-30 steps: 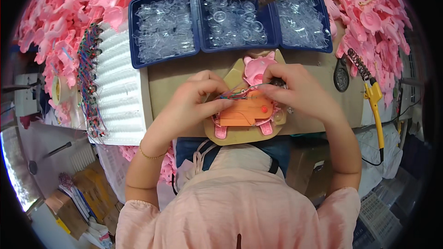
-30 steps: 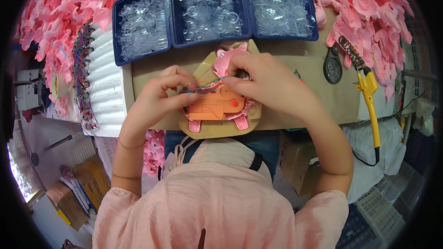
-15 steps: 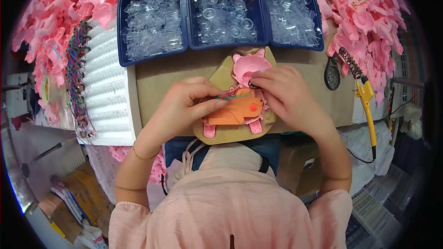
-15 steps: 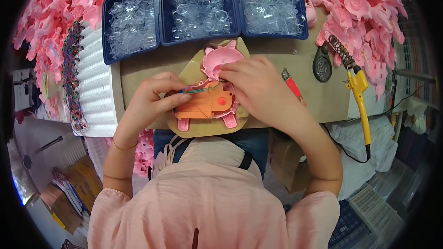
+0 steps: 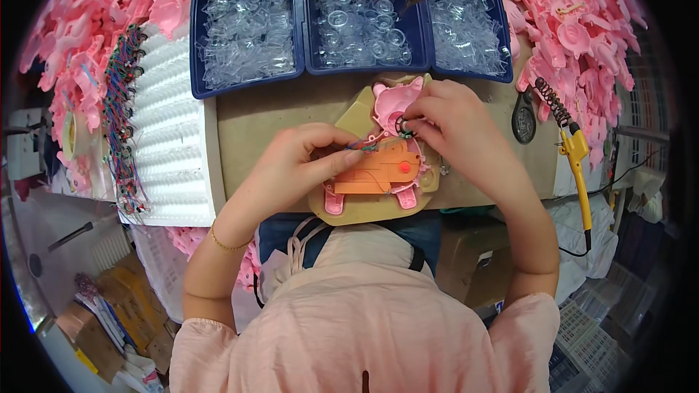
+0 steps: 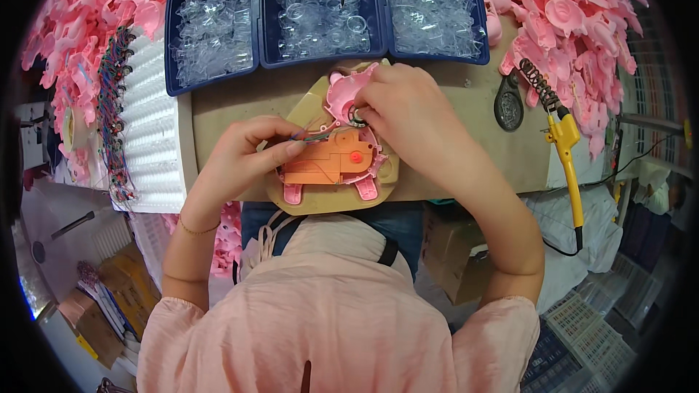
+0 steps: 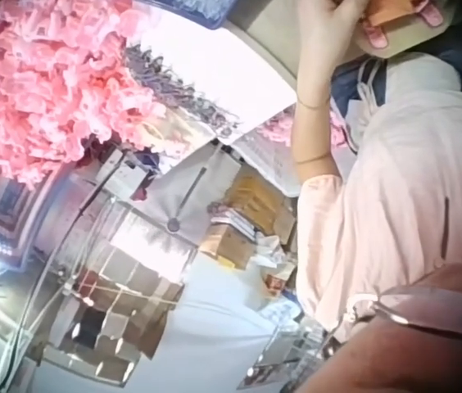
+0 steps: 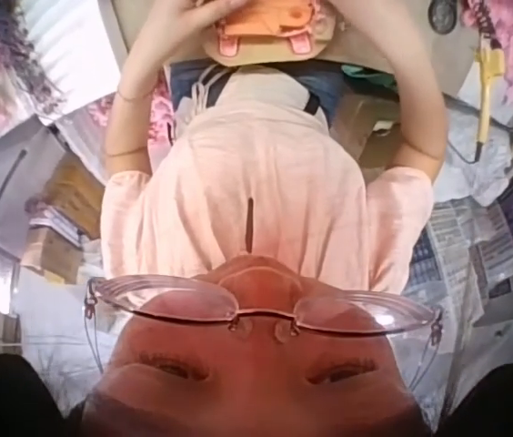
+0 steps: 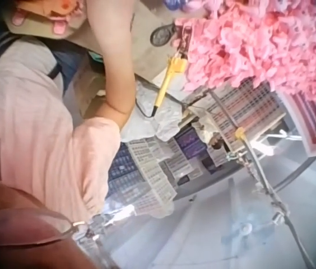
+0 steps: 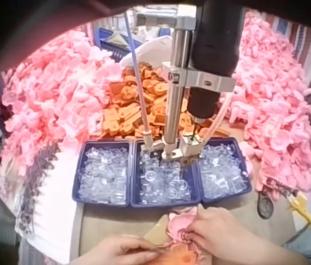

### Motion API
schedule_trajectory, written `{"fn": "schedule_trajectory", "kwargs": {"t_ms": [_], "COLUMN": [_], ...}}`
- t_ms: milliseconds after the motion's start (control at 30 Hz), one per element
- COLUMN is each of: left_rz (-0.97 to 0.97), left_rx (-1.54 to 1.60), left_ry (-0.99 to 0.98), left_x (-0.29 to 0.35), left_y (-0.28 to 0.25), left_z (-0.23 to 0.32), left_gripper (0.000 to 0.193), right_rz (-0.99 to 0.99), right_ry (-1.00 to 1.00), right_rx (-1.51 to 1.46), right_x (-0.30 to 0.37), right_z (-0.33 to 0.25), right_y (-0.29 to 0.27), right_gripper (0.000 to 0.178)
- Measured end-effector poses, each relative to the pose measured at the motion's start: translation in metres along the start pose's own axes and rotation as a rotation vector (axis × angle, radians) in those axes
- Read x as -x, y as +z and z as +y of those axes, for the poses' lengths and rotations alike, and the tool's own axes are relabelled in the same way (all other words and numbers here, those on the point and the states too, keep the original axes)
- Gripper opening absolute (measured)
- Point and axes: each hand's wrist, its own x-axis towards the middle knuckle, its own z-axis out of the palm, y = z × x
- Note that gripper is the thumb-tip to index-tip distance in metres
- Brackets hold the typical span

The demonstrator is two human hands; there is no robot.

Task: Assembling a plastic toy pony by gluing internal components and using a power screwdriver to fasten the outer shell.

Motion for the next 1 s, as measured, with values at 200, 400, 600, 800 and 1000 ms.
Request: {"fn": "schedule_trajectory", "kwargs": {"t_ms": [200, 400, 600, 800, 1000], "left_rz": [0.019, 0.001, -0.013, -0.017, 0.031], "left_rx": [0.078, 0.064, 0.095, 0.161, 0.040], "left_ry": [-0.092, -0.083, -0.072, -0.147, -0.123], "left_x": [-0.002, -0.003, -0.005, -0.003, -0.003], "left_y": [0.001, 0.000, 0.000, -0.002, 0.002], "left_z": [-0.002, -0.002, -0.003, -0.003, 0.007], "left_gripper": [0.026, 0.025, 0.025, 0.024, 0.021], "right_rz": [-0.015, 0.031, 0.068, -0.383, 0.151], "right_ry": [-0.139, -0.054, -0.081, 0.034, -0.160], "right_rx": [0.067, -0.024, 0.071, 0.215, 0.042], "right_x": [0.002, -0.001, -0.006, -0.030, 0.009], "right_z": [0.001, 0.004, -0.004, -0.013, -0.019], "right_y": [0.004, 0.008, 0.004, -0.010, -0.009], "right_gripper": [0.014, 0.019, 0.014, 0.013, 0.016]}}
